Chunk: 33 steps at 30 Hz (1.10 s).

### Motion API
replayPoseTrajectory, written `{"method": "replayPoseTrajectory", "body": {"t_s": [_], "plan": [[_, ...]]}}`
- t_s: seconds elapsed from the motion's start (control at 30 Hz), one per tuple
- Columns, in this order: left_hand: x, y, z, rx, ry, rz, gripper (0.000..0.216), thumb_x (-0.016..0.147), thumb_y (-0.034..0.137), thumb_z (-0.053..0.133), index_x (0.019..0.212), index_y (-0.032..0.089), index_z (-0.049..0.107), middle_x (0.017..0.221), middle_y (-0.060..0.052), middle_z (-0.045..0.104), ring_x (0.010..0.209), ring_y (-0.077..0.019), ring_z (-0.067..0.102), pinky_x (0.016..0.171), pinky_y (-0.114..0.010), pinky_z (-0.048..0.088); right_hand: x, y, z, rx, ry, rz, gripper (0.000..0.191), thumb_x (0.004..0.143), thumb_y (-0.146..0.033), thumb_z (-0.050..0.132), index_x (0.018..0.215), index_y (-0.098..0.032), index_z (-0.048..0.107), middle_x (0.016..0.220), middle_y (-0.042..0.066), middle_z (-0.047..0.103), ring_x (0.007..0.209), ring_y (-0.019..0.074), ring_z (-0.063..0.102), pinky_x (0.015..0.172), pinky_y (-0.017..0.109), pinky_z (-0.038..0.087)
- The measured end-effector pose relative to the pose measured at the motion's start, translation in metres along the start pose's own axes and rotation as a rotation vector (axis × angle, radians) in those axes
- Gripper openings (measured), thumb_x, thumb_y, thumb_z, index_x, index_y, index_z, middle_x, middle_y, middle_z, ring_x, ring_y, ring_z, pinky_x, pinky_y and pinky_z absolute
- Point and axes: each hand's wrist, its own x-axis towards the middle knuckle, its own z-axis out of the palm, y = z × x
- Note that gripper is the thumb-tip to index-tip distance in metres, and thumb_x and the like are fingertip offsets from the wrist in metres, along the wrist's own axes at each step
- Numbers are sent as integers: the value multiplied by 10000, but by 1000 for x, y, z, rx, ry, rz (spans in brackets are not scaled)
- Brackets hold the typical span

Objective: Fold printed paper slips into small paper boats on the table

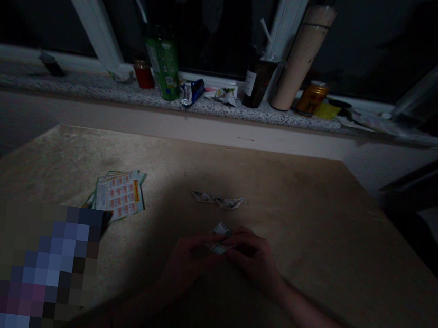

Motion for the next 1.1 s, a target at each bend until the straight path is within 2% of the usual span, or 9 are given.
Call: {"method": "replayPoseTrajectory", "body": {"t_s": [0.13,0.27,0.43,0.5,0.6,0.67,0.77,0.87,1.1], "plan": [[0,3,1,-22,38,-29,314,622,252,749,929,194,726,913,-46,729,879,-245,654,789,-322,502,0,0,1,-5,-15,10,103,721,-333,729,792,-258,726,803,24,635,715,143,608,589,259,488],[0,2,1,-35,64,-27,219,606,223,751,820,186,727,816,-32,728,801,-216,659,728,-281,503,0,1,1,-8,6,6,126,722,-368,720,754,-245,722,791,29,631,709,148,600,594,272,489],[2,4,2,-127,80,-16,199,601,190,746,787,168,680,787,-21,721,737,-189,658,660,-251,508,1,2,-1,7,-18,24,88,742,-319,705,721,-234,699,786,15,618,690,132,596,578,249,478],[3,5,3,-184,70,-15,287,605,181,751,872,164,649,817,-21,720,744,-185,661,649,-245,513,0,2,0,17,-20,33,97,742,-322,703,734,-226,689,804,18,622,714,139,604,591,251,485],[3,8,3,-237,36,-41,498,646,222,754,1101,158,561,822,-25,722,736,-189,670,635,-255,521,-1,2,1,17,4,76,145,723,-323,719,803,-214,668,802,19,633,725,147,614,618,260,501],[3,9,3,-227,21,-66,547,681,261,735,1174,150,527,848,-39,727,753,-198,675,648,-269,526,-2,0,3,29,16,118,223,709,-322,731,879,-213,637,810,18,643,726,149,624,631,265,515],[3,7,2,-173,33,-86,409,695,288,709,1067,143,619,891,-54,731,788,-213,678,688,-283,530,-3,-4,5,52,-2,153,311,716,-327,725,968,-221,576,808,9,654,720,149,642,634,265,530],[2,4,2,-145,40,-76,300,701,307,700,956,150,675,867,-48,736,782,-219,682,697,-287,533,-4,-7,5,3,-18,159,279,743,-329,703,959,-219,564,758,-7,645,682,137,640,612,251,528],[5,4,2,-108,42,-71,329,689,331,707,970,161,687,888,-60,731,803,-227,676,701,-293,529,-5,0,3,-93,31,161,242,756,-372,682,908,-208,588,683,-12,617,594,131,605,525,243,490]]}}
